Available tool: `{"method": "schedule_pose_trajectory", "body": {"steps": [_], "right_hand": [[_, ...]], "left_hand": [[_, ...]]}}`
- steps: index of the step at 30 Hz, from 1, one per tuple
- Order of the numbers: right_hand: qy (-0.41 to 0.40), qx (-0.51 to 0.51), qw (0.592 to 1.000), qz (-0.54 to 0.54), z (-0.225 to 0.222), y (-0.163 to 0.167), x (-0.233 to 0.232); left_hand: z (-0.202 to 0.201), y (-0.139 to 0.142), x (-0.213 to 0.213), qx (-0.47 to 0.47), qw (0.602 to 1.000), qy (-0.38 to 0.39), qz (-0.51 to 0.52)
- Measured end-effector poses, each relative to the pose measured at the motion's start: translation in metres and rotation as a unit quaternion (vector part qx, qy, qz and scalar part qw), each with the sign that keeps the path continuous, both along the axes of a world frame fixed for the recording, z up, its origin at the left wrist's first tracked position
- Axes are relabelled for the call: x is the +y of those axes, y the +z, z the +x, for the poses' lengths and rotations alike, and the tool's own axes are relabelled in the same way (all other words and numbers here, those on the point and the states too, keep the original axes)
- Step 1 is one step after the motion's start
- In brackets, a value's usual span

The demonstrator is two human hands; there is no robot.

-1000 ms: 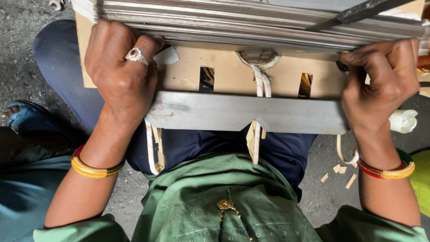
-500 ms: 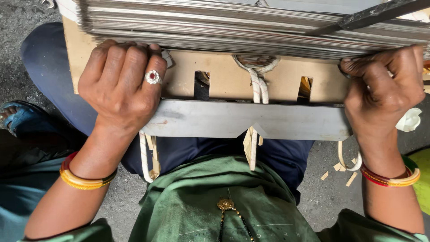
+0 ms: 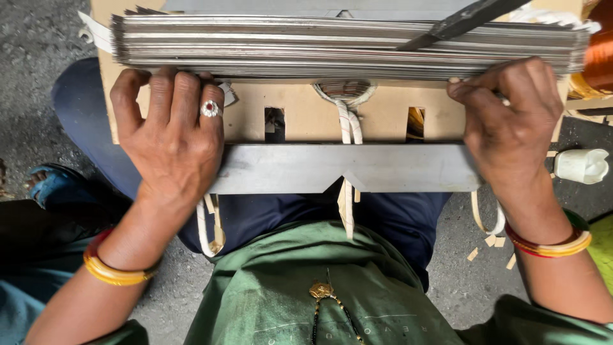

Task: The person is assembling an electrical component by inserting metal laminations into a wooden jig and securing them with a metal bar. They repeatedly adjust the laminations and the bar to ensure proper alignment.

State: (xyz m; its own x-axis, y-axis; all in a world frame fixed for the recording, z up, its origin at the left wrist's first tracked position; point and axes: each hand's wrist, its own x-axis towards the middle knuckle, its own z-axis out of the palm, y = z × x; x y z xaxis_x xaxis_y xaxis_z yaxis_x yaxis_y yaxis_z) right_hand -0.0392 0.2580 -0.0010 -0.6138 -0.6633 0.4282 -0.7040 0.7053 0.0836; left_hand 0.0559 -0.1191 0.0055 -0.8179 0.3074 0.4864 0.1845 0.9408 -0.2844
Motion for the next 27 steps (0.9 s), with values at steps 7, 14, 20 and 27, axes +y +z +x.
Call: {"method": "schedule_pose_trajectory", "body": {"steps": [7,14,20,27], "right_hand": [[0.022,-0.19,0.981,-0.012,0.063,0.042,-0.053],[-0.026,-0.289,0.957,-0.024,0.085,0.039,-0.079],[-0.034,-0.199,0.979,0.002,0.091,0.03,-0.084],[0.019,-0.057,0.998,-0.035,0.092,0.026,-0.043]], "left_hand": [[0.035,0.011,0.066,-0.176,0.931,-0.121,0.297],[0.033,-0.01,0.074,-0.254,0.887,-0.128,0.364],[0.034,0.003,0.078,-0.204,0.893,-0.144,0.374],[0.038,-0.001,0.08,-0.061,0.971,-0.169,0.16]]}}
